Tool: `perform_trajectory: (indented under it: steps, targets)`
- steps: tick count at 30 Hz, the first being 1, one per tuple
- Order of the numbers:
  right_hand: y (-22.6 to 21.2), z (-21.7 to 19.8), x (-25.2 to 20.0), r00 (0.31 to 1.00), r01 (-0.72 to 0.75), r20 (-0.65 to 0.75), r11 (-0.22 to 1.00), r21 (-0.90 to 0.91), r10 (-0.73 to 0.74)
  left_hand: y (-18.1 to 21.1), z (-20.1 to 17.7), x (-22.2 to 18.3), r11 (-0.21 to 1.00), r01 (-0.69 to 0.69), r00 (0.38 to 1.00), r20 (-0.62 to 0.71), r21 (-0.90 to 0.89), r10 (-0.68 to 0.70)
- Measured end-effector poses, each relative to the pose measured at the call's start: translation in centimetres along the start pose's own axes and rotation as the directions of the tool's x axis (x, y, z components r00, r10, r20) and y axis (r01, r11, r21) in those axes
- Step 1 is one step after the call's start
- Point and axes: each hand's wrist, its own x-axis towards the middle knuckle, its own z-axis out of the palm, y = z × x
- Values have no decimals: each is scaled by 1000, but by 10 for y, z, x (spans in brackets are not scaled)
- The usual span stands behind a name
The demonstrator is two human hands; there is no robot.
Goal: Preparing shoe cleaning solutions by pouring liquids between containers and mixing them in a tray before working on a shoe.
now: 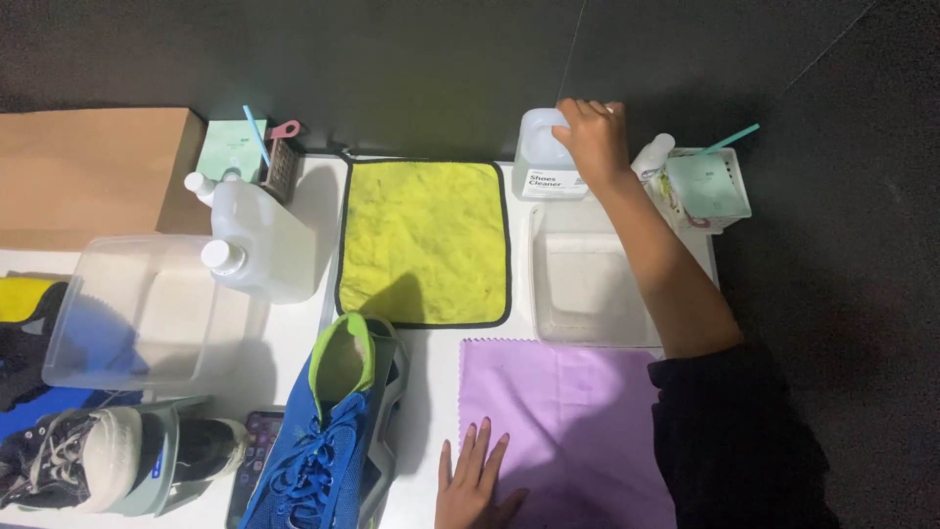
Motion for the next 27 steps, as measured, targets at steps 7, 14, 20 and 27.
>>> perform_trajectory:
  steps: [7,14,20,27]
  targets:
    - [-1,-6,3,999,-18,32,999,44,17,1,1,1,1000,-9,1000,-11,28,9]
    - [7,-17,14,973,-61,229,987,150,26,2,-6,5,999,8,1000,-30,39,-6]
    - [41,-85,22,963,-111,268,844,525,-40,5,-11,8,998,9,997,-76,55,-5]
    - [121,-73,-55,692,-498,629,865,59,354,5,-13,10,998,12,994,-108,54,-6]
